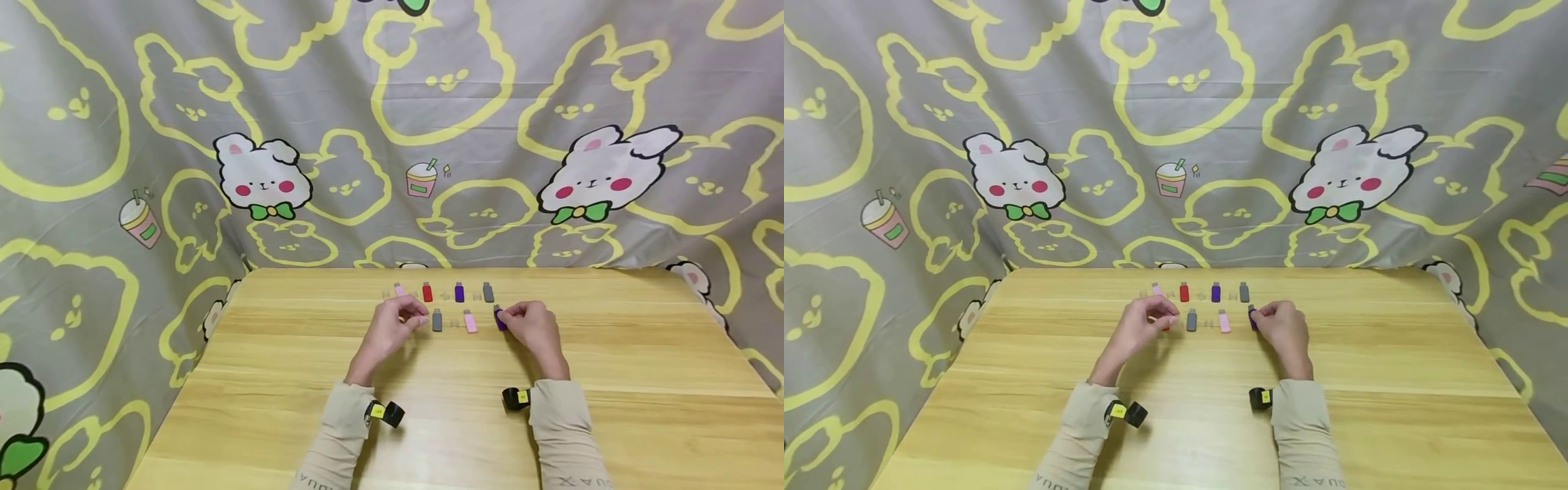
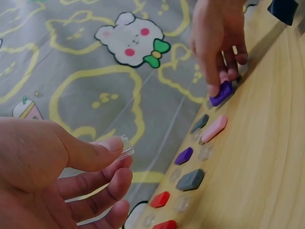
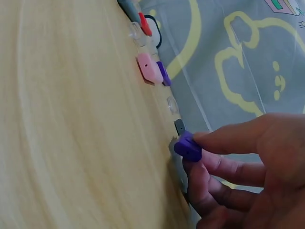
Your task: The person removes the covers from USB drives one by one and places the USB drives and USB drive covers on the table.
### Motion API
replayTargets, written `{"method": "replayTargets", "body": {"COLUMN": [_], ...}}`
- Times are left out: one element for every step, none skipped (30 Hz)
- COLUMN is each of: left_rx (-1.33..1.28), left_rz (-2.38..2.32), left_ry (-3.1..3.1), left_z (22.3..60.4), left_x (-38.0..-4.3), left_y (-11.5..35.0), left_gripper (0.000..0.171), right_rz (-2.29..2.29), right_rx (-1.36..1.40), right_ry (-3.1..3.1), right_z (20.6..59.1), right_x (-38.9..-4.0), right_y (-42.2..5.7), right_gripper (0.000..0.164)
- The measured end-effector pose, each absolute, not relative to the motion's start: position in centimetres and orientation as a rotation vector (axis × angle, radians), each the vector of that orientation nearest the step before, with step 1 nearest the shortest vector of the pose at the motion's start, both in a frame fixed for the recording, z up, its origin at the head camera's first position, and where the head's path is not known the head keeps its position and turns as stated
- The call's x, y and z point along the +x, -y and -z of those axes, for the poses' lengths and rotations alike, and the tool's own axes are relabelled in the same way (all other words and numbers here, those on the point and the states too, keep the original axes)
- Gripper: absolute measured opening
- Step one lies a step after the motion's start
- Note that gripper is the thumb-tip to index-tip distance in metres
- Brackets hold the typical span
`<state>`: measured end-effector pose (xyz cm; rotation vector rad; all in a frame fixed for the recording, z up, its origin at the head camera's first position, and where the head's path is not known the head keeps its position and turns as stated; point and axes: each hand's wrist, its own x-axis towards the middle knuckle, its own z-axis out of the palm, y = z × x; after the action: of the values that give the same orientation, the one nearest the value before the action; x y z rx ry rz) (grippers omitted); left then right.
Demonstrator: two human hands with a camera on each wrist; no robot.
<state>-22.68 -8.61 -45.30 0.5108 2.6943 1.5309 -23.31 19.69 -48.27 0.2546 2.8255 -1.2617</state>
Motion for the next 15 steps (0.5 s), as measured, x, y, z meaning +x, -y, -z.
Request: {"method": "replayTargets", "body": {"left_rx": [0.515, 0.519, 0.525, 0.536, 0.551, 0.564, 0.586, 0.605, 0.622, 0.641, 0.656, 0.665, 0.679, 0.685, 0.694], "left_rz": [-1.527, -1.522, -1.515, -1.502, -1.482, -1.457, -1.434, -1.404, -1.375, -1.342, -1.301, -1.259, -1.229, -1.196, -1.161], "left_ry": [-2.697, -2.698, -2.697, -2.699, -2.702, -2.705, -2.706, -2.707, -2.708, -2.711, -2.720, -2.730, -2.728, -2.725, -2.724], "left_z": [45.4, 45.4, 45.5, 45.5, 45.5, 45.5, 45.5, 45.4, 45.4, 45.4, 45.4, 45.4, 45.5, 45.6, 45.8], "left_x": [-22.7, -22.7, -22.8, -22.8, -23.0, -23.1, -23.3, -23.5, -23.8, -24.1, -24.4, -24.7, -24.9, -25.2, -25.4], "left_y": [8.4, 8.1, 7.8, 7.5, 7.1, 6.6, 6.1, 5.5, 4.8, 4.2, 3.5, 2.7, 2.0, 1.3, 0.7], "left_gripper": [0.005, 0.006, 0.005, 0.005, 0.005, 0.004, 0.004, 0.004, 0.003, 0.003, 0.004, 0.005, 0.006, 0.008, 0.010], "right_rz": [1.255, 1.246, 1.239, 1.232, 1.225, 1.217, 1.210, 1.207, 1.206, 1.203, 1.202, 1.201, 1.200, 1.203, 1.207], "right_rx": [0.262, 0.272, 0.277, 0.281, 0.286, 0.291, 0.297, 0.303, 0.305, 0.307, 0.306, 0.305, 0.302, 0.298, 0.301], "right_ry": [-2.834, -2.839, -2.843, -2.845, -2.848, -2.854, -2.859, -2.860, -2.862, -2.863, -2.863, -2.863, -2.861, -2.858, -2.857], "right_z": [48.4, 48.4, 48.5, 48.5, 48.5, 48.5, 48.5, 48.5, 48.4, 48.4, 48.3, 48.3, 48.3, 48.2, 48.2], "right_x": [-23.3, -23.3, -23.3, -23.3, -23.3, -23.2, -23.2, -23.2, -23.1, -23.1, -23.0, -23.0, -23.0, -23.0, -23.0], "right_y": [-19.7, -19.6, -19.6, -19.6, -19.6, -19.7, -19.7, -19.7, -19.7, -19.7, -19.7, -19.7, -19.7, -19.7, -19.7], "right_gripper": [0.025, 0.025, 0.025, 0.025, 0.025, 0.025, 0.025, 0.025, 0.025, 0.025, 0.024, 0.024, 0.023, 0.024, 0.024]}}
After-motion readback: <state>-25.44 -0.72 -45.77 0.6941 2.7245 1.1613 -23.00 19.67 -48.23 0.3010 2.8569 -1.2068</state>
